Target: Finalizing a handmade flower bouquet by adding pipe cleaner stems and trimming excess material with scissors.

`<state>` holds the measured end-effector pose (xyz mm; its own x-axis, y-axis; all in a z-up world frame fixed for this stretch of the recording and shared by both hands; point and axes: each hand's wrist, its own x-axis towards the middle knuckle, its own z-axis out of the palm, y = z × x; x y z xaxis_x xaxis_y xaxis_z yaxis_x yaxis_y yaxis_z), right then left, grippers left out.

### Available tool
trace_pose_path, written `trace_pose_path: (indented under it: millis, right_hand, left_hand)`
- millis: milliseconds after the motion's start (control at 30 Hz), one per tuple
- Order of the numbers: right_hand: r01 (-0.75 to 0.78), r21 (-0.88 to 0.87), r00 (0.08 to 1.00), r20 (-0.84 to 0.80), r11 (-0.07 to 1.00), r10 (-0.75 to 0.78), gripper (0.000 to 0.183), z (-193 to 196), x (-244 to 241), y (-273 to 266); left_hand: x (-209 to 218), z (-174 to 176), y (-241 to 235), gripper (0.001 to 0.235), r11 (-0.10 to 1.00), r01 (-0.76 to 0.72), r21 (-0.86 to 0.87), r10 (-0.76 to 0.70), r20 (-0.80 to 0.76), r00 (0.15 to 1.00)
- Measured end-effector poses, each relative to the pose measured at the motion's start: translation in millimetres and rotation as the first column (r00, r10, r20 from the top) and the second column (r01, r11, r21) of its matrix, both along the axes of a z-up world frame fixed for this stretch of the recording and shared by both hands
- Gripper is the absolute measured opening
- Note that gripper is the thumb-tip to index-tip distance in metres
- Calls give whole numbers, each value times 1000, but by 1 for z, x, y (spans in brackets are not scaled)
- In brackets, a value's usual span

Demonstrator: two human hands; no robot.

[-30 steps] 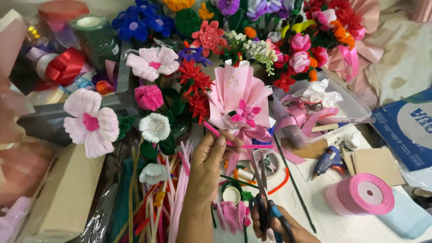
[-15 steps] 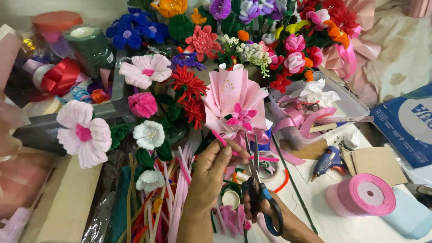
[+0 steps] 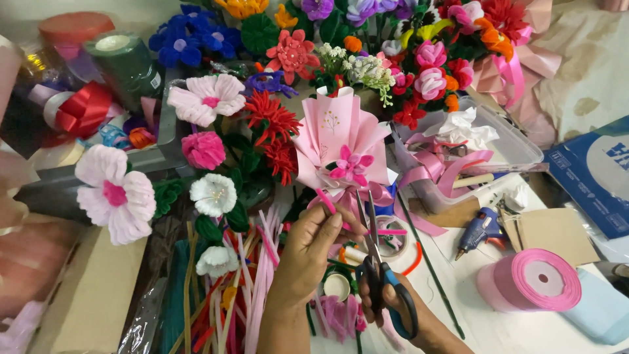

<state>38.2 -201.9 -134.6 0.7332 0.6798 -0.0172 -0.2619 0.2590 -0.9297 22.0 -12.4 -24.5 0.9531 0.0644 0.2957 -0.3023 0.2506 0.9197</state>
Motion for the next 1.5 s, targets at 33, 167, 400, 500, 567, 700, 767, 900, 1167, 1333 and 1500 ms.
trace_pose_path:
  millis: [33, 167, 400, 500, 567, 700, 767, 900, 1167, 1333, 1500]
  right_hand:
    - [17, -10, 1000, -13, 1000, -17, 74, 1, -1, 0]
    - [23, -30, 998, -64, 999, -25, 68, -6, -1, -7]
    - [83, -71, 992, -92, 994, -89, 69, 0, -6, -11]
    - [156, -86, 982, -95, 984, -164, 70, -5, -8, -12]
    - [179, 70, 976, -138, 981, -168, 68, -8, -9, -11]
    - [201, 92, 972, -141, 975, -187, 66, -12, -7, -14]
    - [192, 64, 967, -185, 979, -178, 66, -14, -7, -15]
    - [189, 70, 972, -152, 980, -176, 66, -14, -8, -14]
    - [208, 47, 972, -121, 977, -201, 69, -20, -6, -16]
    - [254, 46, 966, -64, 966, -250, 71, -14, -9, -15]
    - [131, -80, 984, -113, 988, -140, 72, -17, -5, -17]
  left_hand:
    - [0, -1, 0, 21, 1000, 13, -4, -13, -3, 1000]
    - [3, -5, -1, 22, 1000, 26, -4, -26, -44, 999]
    - [5, -3, -5, 23, 999, 34, 28, -32, -61, 998]
    - [6, -4, -6, 21, 997, 24, 79, -20, -45, 999]
    - [7, -10, -4, 29, 980, -68, 187, 96, -144, 985]
    - [8, -14, -2, 24, 965, -119, 234, 154, -135, 979]
    - [10, -16, -3, 18, 968, -143, 207, 170, -117, 979]
    - [10, -13, -2, 17, 947, -170, 273, 223, -176, 959]
    - [10, -12, -1, 16, 938, -159, 307, 231, -215, 949]
    - [11, -15, -1, 15, 943, -176, 282, 233, -184, 955]
    - [8, -7, 4, 16, 946, -204, 253, 258, -199, 945]
